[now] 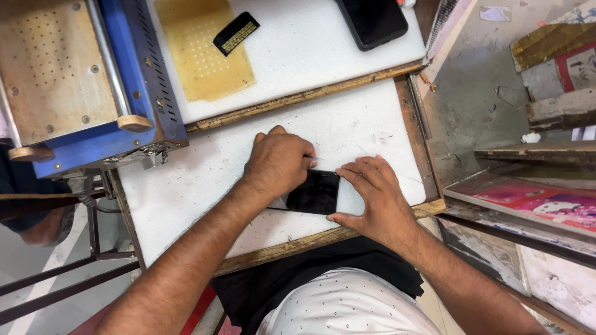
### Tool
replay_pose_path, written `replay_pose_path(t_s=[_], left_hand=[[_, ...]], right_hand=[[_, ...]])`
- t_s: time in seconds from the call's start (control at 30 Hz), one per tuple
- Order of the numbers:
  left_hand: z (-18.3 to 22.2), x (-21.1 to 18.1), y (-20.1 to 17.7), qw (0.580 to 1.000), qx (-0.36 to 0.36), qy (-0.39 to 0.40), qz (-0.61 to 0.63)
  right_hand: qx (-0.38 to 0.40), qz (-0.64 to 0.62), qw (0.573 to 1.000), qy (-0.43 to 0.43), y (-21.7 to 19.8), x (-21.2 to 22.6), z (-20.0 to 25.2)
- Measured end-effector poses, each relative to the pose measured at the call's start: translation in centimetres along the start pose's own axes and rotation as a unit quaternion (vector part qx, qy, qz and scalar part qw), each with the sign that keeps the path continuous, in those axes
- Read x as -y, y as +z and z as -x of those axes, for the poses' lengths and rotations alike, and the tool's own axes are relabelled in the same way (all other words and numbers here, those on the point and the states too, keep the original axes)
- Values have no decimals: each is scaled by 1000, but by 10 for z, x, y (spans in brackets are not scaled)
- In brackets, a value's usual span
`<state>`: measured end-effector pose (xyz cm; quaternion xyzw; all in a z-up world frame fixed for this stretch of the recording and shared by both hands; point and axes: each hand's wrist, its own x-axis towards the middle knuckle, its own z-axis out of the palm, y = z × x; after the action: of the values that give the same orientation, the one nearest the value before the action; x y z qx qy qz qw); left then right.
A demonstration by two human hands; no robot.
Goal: The person applies a screen protector to a smartphone. They peel off the backing, align the film over the display, press it down, and smooth out bubbles with a small tool. The phone is then placed into a blue pressing machine, removed, and the person continues smoothing the protector and testing the touchscreen.
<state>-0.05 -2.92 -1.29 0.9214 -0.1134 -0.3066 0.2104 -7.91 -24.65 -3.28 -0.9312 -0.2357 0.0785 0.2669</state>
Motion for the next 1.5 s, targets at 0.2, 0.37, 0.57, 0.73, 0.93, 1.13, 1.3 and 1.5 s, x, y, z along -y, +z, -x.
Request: replay_pose_path(t_s=[0.2,0.37,0.57,0.73,0.93,1.13,1.3,1.5], left_hand=[[-1,-16,6,999,-30,24,10],[0,-14,2,1000,3,4,0],[13,18,-14,998,-2,-56,22],[29,52,-14,993,-85,-49,71],[50,85,-6,950,-166,-127,231],[83,98,9,920,-136,-213,301],[110,89,29,885,-123,-260,365],[118,86,49,855,-134,-230,445]], right_hand=[[-2,-10,1000,20,1,0,0],[12,-35,999,37,1,2,1],[7,-33,999,38,1,4,5],[2,-33,999,21,1,4,5],[-1,-23,1000,-7,4,3,4],[-1,-3,1000,-22,6,3,4],[9,27,997,-66,-3,24,-6],[32,66,986,-149,8,64,-36]])
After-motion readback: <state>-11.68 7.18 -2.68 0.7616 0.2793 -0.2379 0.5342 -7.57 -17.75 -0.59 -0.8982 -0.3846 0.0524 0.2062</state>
